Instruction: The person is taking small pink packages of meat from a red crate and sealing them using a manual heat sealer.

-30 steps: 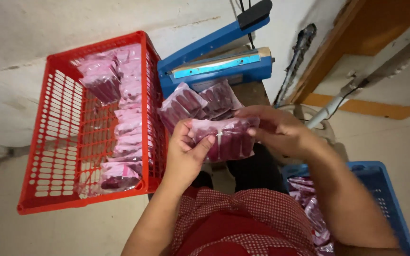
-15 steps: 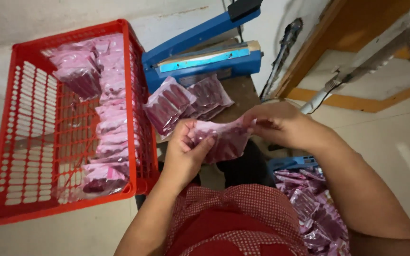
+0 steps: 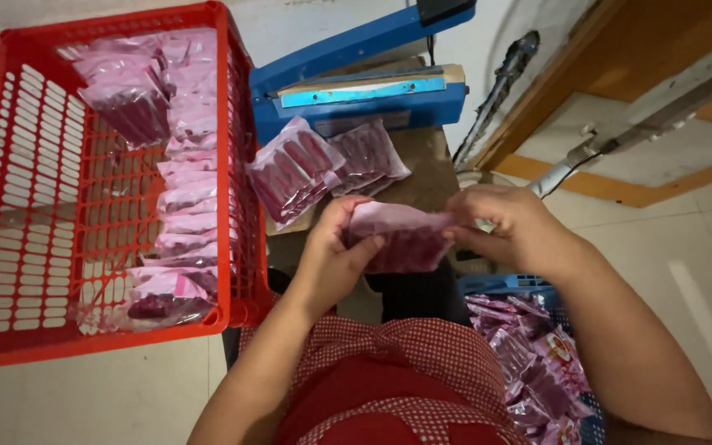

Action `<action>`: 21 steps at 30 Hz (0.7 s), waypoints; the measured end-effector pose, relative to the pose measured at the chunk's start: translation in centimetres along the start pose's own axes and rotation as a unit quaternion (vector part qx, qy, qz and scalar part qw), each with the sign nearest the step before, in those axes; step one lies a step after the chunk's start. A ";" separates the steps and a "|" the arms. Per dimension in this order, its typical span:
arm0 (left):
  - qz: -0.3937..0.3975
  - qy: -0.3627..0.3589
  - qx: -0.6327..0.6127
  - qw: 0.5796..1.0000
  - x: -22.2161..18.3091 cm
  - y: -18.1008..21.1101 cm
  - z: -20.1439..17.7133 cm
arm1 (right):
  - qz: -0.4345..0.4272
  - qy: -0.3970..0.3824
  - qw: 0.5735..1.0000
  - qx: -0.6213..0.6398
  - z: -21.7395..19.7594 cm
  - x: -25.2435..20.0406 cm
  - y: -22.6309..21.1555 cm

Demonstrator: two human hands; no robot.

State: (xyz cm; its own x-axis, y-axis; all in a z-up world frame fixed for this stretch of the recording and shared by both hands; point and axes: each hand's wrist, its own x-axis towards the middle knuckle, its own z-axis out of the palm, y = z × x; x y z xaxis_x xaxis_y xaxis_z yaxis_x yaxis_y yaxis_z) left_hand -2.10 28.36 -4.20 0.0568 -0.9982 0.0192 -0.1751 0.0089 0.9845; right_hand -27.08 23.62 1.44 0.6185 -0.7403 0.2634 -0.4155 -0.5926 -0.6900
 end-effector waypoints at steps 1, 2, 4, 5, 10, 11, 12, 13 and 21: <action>0.007 -0.010 -0.024 1.000 -0.2 0.1 0.4 | -0.008 0.035 0.999 -0.013 0.4 -0.3 0.7; 0.013 -0.022 -0.048 0.999 -0.4 0.3 0.8 | -0.016 0.071 0.997 -0.026 0.8 -0.7 1.4; 0.010 -0.009 -0.080 0.997 -0.3 0.6 0.8 | -0.004 0.092 0.996 -0.013 1.3 -1.2 2.2; 0.008 0.003 -0.112 0.994 -0.2 0.7 0.9 | 0.008 0.114 0.993 0.000 1.5 -1.6 2.7; 0.027 0.023 -0.183 0.982 -0.3 2.4 1.6 | 0.038 0.133 0.937 0.322 2.9 -1.9 5.3; 0.034 0.026 -0.187 0.981 -0.3 2.7 1.7 | 0.029 0.080 0.901 0.425 3.9 -1.9 7.2; 0.033 0.025 -0.186 0.982 -0.2 2.7 1.9 | 0.029 0.082 0.901 0.426 4.8 -2.2 7.3; 0.039 0.027 -0.178 0.983 -0.1 2.7 2.0 | 0.063 0.099 0.905 0.410 5.7 -2.4 7.5; 0.081 0.065 -0.122 0.987 1.1 1.0 3.0 | 0.175 0.258 0.806 0.504 8.8 -2.0 9.1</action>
State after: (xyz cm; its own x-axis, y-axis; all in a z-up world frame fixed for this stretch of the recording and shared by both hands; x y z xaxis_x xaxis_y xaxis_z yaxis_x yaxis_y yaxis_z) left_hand -5.16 27.12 -3.71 0.1754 -0.9666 0.1867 0.0482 0.1978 0.9791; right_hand -26.21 22.53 -11.28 0.1133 -0.9936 -0.0010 0.4087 0.0476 -0.9114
